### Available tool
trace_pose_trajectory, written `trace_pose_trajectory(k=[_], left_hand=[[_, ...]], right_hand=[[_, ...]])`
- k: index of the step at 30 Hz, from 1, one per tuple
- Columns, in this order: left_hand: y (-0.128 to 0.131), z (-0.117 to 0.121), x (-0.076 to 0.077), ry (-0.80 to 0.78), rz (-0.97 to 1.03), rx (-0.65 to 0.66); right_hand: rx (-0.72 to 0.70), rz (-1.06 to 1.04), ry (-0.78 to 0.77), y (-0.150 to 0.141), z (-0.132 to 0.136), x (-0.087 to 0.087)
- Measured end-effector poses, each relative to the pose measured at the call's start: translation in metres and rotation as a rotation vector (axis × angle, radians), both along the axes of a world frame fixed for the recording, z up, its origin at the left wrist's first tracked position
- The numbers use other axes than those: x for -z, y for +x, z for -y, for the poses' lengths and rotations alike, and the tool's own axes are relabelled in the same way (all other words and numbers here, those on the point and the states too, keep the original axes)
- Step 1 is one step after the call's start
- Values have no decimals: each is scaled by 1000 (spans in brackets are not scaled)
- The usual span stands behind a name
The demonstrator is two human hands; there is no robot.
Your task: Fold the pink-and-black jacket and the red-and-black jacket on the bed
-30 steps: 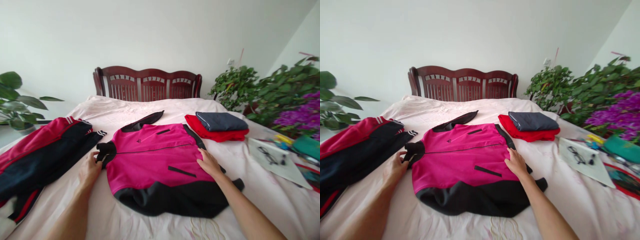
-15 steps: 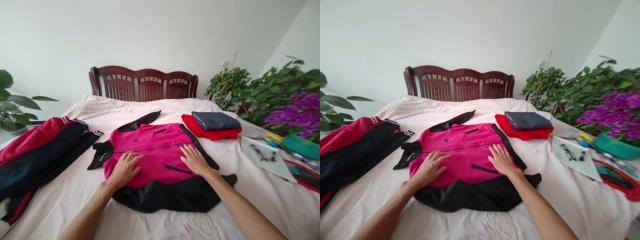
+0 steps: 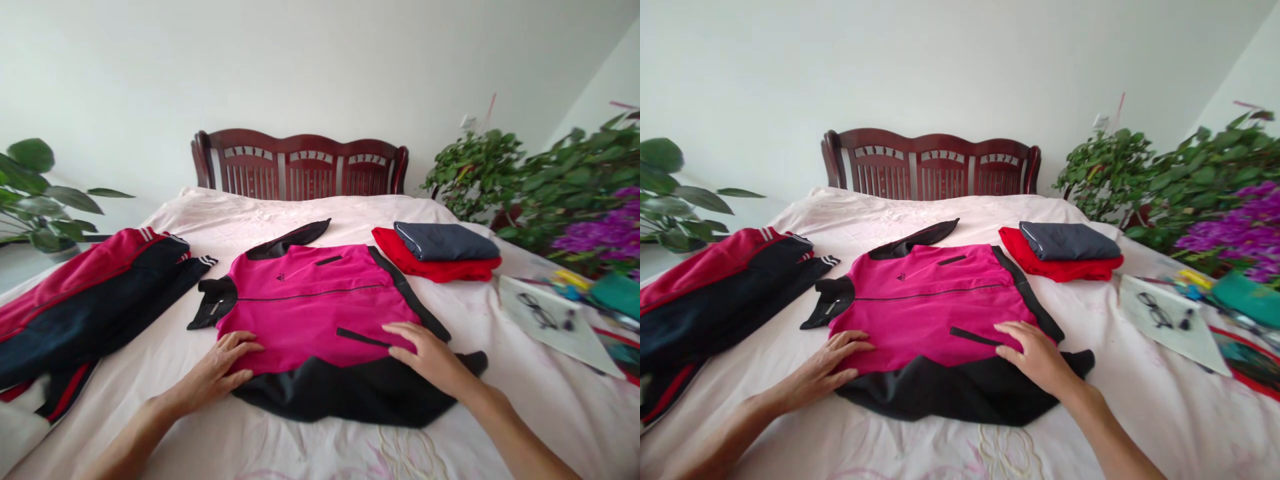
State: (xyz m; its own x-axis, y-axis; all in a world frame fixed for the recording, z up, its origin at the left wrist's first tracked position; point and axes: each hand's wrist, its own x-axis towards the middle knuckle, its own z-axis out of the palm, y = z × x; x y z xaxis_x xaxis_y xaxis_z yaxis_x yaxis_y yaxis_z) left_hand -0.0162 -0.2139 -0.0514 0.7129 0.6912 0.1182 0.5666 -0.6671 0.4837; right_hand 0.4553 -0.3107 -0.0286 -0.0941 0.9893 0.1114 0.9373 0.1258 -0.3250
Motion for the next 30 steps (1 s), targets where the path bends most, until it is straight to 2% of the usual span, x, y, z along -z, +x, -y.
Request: trace_pose_trajectory(k=[3, 6, 9, 12, 16, 18, 22, 24, 27, 30], left_hand=[[-22, 7, 5, -12, -32, 76], [-24, 11, 6, 30, -48, 59], [-12, 12, 7, 81, -19, -29], [-2, 11, 7, 134, 6, -82], [1, 12, 8, 215, 33, -109], [2, 15, 8, 250, 23, -104], [7, 19, 10, 305, 6, -49], [10, 20, 11, 308, 16, -10], [14, 19, 12, 262, 47, 9], [18, 18, 10, 161, 108, -19]], right_hand=[[-53, 105, -58, 12, 37, 4], [-28, 187, -46, 29, 53, 13], [3, 234, 33, 38, 52, 11], [-49, 260, 128, 38, 47, -4], [70, 222, 242, 33, 46, -18], [118, 195, 188, 31, 47, -15], [116, 167, -27, 29, 50, -3], [132, 104, -111, 30, 50, -2], [124, -163, -280, 36, 47, -13], [-23, -452, -461, 38, 36, -38]])
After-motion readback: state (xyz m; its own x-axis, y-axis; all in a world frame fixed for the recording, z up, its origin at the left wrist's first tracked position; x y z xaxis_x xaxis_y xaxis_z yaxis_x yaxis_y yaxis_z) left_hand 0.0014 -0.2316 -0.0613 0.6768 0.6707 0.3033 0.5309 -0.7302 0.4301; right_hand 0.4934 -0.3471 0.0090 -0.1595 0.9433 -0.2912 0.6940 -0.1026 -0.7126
